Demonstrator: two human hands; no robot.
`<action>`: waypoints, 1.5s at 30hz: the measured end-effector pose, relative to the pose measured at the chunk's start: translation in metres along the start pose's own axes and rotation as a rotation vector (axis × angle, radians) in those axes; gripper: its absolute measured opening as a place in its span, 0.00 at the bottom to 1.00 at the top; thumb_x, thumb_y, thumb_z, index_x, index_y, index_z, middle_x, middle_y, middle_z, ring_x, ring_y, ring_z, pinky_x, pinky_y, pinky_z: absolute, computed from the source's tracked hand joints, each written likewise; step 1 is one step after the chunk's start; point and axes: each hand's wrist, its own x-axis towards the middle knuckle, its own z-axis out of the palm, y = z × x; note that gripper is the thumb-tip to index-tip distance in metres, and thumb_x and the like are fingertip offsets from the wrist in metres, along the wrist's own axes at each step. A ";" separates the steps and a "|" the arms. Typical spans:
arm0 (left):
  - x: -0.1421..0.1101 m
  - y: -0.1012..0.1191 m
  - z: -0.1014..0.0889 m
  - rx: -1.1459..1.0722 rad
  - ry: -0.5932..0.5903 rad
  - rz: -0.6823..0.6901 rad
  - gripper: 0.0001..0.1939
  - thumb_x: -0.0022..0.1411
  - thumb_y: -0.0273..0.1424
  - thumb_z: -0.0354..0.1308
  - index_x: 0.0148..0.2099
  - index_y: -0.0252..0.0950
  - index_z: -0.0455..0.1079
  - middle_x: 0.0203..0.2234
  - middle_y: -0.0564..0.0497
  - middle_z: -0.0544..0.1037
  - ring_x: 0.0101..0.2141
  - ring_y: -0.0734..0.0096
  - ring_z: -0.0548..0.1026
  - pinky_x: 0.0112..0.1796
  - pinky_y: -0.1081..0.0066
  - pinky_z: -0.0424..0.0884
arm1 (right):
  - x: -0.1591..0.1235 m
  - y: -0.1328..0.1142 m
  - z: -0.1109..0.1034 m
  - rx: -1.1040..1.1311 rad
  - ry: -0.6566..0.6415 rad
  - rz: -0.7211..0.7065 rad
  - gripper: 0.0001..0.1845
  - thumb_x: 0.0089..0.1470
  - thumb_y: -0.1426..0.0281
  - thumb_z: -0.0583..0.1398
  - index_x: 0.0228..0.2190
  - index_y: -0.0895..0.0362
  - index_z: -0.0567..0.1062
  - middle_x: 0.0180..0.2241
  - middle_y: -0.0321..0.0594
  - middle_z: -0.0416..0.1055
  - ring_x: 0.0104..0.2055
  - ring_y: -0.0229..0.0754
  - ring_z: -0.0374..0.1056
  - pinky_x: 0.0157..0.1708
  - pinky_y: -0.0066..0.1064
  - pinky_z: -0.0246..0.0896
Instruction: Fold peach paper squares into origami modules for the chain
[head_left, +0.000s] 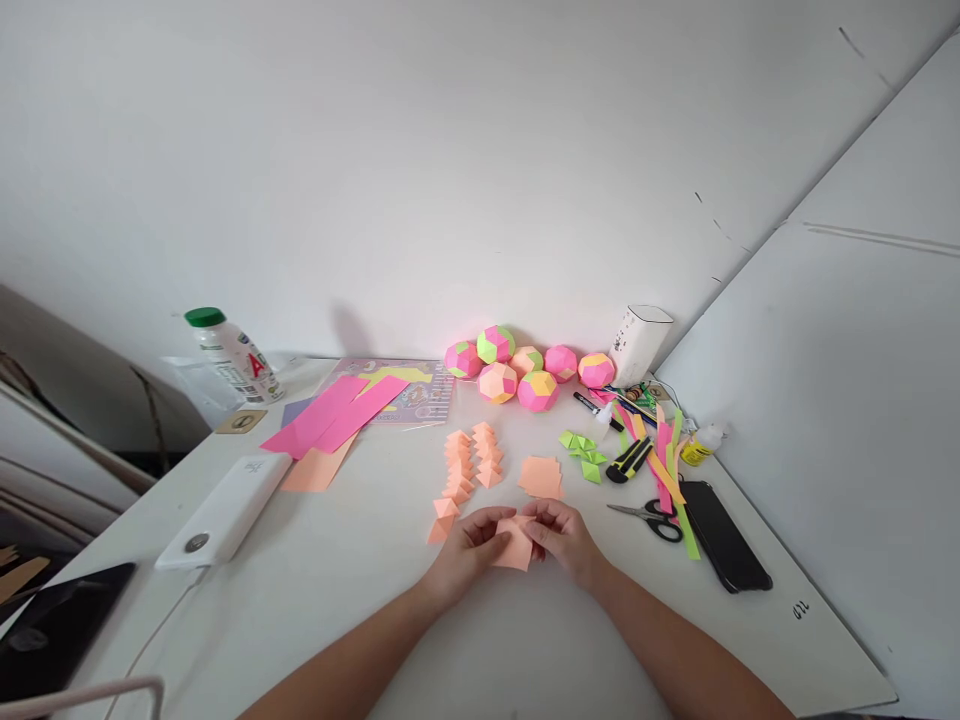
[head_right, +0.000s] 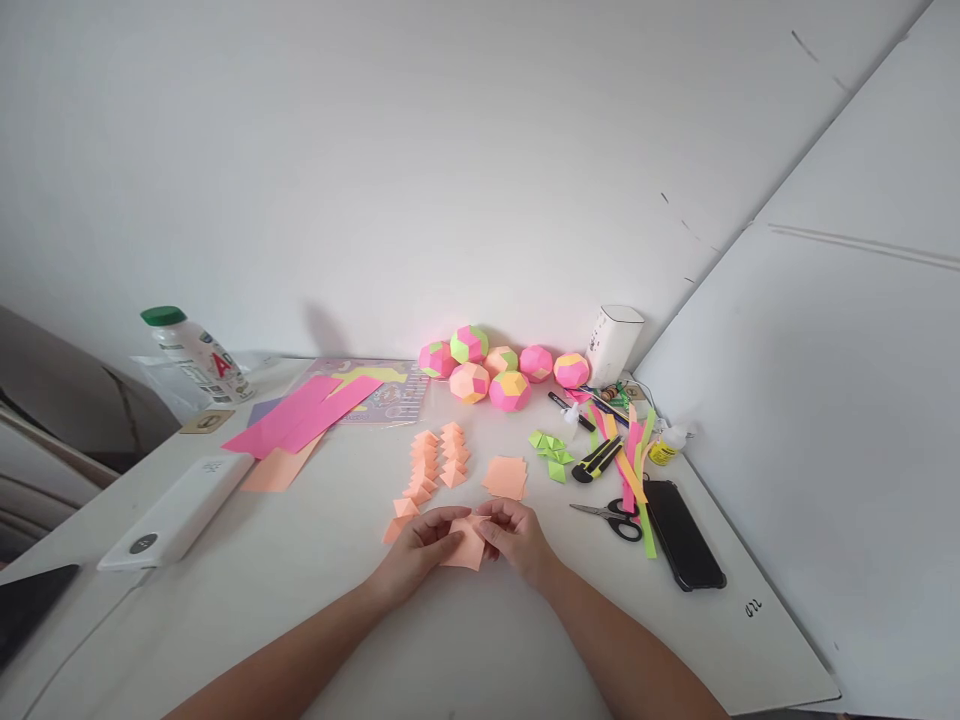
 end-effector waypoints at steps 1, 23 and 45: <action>0.000 0.001 0.000 -0.004 -0.021 0.003 0.16 0.50 0.37 0.64 0.42 0.36 0.73 0.26 0.52 0.75 0.30 0.70 0.71 0.32 0.70 0.66 | 0.000 0.000 0.000 -0.011 -0.009 -0.003 0.14 0.47 0.63 0.64 0.33 0.60 0.72 0.18 0.31 0.67 0.18 0.33 0.62 0.20 0.27 0.57; 0.001 0.001 0.001 -0.057 -0.085 0.050 0.13 0.51 0.36 0.64 0.39 0.38 0.74 0.28 0.52 0.77 0.31 0.68 0.74 0.34 0.69 0.68 | -0.005 0.000 0.004 -0.104 -0.054 -0.009 0.14 0.48 0.60 0.63 0.32 0.59 0.73 0.19 0.32 0.68 0.19 0.34 0.64 0.21 0.28 0.59; 0.001 -0.001 0.000 -0.080 -0.036 0.011 0.14 0.49 0.36 0.65 0.39 0.36 0.73 0.20 0.55 0.73 0.24 0.72 0.71 0.27 0.72 0.67 | -0.005 0.004 0.005 -0.165 -0.039 -0.043 0.14 0.49 0.60 0.62 0.34 0.58 0.74 0.20 0.34 0.70 0.22 0.37 0.68 0.22 0.28 0.61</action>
